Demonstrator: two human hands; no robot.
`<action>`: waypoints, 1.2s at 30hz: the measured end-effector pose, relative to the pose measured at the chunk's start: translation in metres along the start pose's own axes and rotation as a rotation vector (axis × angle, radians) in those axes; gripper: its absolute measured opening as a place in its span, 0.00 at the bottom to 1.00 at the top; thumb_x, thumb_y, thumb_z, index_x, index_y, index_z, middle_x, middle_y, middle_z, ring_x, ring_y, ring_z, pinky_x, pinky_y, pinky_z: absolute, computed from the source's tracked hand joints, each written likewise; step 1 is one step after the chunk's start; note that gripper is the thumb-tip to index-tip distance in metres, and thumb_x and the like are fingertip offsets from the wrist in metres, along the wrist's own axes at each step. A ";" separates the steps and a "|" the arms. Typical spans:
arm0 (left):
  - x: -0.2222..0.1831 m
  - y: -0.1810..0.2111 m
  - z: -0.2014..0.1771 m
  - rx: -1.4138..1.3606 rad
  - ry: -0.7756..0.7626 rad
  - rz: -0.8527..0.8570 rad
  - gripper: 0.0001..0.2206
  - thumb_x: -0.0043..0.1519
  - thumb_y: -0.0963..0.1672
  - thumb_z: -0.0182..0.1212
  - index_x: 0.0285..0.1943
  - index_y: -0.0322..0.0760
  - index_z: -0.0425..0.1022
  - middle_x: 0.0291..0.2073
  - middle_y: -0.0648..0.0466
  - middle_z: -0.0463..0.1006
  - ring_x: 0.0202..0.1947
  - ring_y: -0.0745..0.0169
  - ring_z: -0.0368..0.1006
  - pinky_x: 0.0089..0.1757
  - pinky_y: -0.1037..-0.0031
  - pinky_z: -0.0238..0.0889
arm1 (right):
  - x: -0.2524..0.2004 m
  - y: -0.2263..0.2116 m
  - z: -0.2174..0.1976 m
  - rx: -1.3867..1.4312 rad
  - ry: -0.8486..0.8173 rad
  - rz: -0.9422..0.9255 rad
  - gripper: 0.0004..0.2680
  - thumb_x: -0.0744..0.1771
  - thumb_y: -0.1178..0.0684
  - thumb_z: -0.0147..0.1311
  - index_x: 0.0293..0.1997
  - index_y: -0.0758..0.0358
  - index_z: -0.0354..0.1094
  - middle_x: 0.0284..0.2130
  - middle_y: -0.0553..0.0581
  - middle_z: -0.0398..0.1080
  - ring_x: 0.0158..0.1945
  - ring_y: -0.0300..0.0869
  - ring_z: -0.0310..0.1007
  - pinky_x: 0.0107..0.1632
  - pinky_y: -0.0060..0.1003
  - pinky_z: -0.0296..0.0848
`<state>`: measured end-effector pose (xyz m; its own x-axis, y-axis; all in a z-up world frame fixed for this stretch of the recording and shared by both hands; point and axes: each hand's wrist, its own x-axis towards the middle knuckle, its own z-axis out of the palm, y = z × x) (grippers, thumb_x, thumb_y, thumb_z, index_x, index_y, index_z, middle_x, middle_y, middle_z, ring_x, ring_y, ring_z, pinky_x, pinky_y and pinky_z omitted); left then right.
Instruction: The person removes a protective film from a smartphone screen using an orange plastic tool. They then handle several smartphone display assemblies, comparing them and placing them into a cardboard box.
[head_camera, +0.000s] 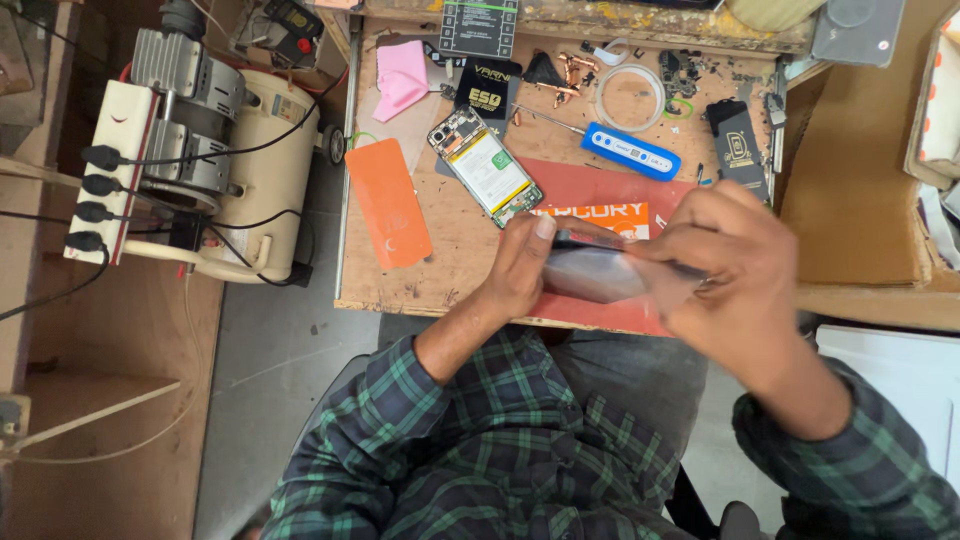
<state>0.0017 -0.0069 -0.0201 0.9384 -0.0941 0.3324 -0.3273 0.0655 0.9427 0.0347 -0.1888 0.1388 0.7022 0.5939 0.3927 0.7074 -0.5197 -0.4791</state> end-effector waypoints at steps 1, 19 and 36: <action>0.000 -0.003 0.002 -0.052 -0.034 -0.049 0.28 0.76 0.50 0.29 0.52 0.32 0.80 0.39 0.47 0.83 0.40 0.54 0.77 0.51 0.67 0.65 | -0.001 0.000 0.004 -0.001 0.019 -0.003 0.06 0.60 0.60 0.69 0.34 0.61 0.76 0.27 0.52 0.66 0.31 0.44 0.63 0.34 0.37 0.60; -0.010 -0.043 0.010 0.059 0.086 -0.071 0.28 0.77 0.52 0.31 0.53 0.29 0.78 0.35 0.48 0.76 0.36 0.54 0.72 0.46 0.67 0.65 | 0.012 0.006 0.035 0.108 0.054 -0.106 0.08 0.59 0.64 0.67 0.38 0.61 0.79 0.27 0.53 0.66 0.32 0.44 0.64 0.35 0.37 0.60; -0.010 -0.035 0.017 0.447 0.271 0.232 0.23 0.81 0.47 0.33 0.54 0.24 0.76 0.44 0.36 0.79 0.45 0.40 0.71 0.54 0.57 0.63 | 0.009 0.006 0.027 0.057 0.054 -0.093 0.07 0.60 0.62 0.70 0.34 0.65 0.75 0.28 0.53 0.68 0.35 0.46 0.66 0.36 0.37 0.62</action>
<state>0.0015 -0.0253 -0.0562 0.8122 0.1343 0.5677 -0.4874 -0.3785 0.7869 0.0435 -0.1698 0.1180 0.6379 0.6031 0.4790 0.7653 -0.4271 -0.4815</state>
